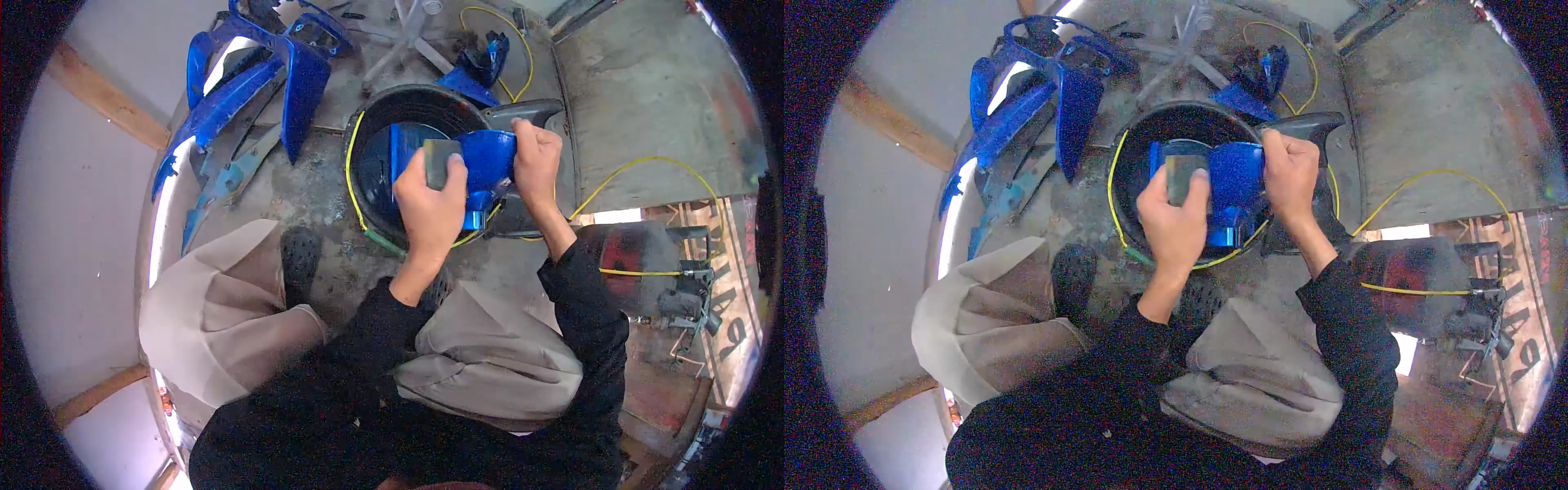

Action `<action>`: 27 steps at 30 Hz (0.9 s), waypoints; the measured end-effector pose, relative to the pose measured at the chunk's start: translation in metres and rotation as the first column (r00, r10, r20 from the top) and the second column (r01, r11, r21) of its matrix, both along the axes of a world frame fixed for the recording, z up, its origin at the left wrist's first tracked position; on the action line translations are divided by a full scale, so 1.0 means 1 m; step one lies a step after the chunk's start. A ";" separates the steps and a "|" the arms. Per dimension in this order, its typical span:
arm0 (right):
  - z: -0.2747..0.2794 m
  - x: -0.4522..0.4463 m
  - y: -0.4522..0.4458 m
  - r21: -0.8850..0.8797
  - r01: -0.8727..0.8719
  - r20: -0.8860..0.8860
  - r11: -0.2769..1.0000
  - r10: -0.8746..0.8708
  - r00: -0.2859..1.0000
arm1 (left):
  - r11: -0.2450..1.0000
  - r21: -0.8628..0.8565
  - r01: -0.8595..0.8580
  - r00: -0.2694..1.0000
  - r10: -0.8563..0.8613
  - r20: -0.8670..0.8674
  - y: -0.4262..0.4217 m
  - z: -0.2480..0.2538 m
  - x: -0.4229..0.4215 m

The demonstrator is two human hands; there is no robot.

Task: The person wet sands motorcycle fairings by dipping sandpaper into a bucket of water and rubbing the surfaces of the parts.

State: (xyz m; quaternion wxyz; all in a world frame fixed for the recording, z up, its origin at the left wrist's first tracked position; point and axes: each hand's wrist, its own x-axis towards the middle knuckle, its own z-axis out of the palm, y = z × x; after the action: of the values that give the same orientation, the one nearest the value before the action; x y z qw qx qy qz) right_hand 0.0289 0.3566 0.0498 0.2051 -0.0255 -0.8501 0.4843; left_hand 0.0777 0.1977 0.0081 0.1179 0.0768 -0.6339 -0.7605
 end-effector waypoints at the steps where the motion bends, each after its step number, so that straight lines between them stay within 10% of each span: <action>1: 0.002 0.002 0.002 -0.021 0.007 0.003 1.000 -0.007 1.000 | 1.000 0.009 -0.008 1.000 0.008 -0.024 0.002 -0.003 0.001; 15: 0.006 0.000 0.001 0.084 -0.035 -0.057 0.996 0.040 0.998 | 0.877 -0.441 -0.188 0.958 0.065 -0.279 -0.060 -0.029 -0.036; 19: 0.005 0.000 0.001 0.060 -0.039 -0.047 0.997 0.042 0.998 | 0.974 -0.207 -0.097 0.977 0.053 -0.206 -0.055 -0.025 -0.036; 22: 0.006 0.002 -0.001 -0.007 -0.037 -0.008 0.999 0.037 0.999 | 0.675 -0.608 -0.418 0.891 0.175 -0.419 -0.047 -0.032 -0.032; 27: 0.003 0.000 0.001 0.043 -0.022 -0.046 0.999 0.024 0.999 | 0.943 -0.293 -0.160 0.964 0.086 -0.250 -0.029 -0.034 -0.026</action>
State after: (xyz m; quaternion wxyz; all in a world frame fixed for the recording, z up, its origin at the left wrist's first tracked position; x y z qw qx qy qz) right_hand 0.0285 0.3575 0.0525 0.2195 -0.0001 -0.8555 0.4690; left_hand 0.0518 0.1685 -0.0255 0.2497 0.0067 -0.7211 -0.6462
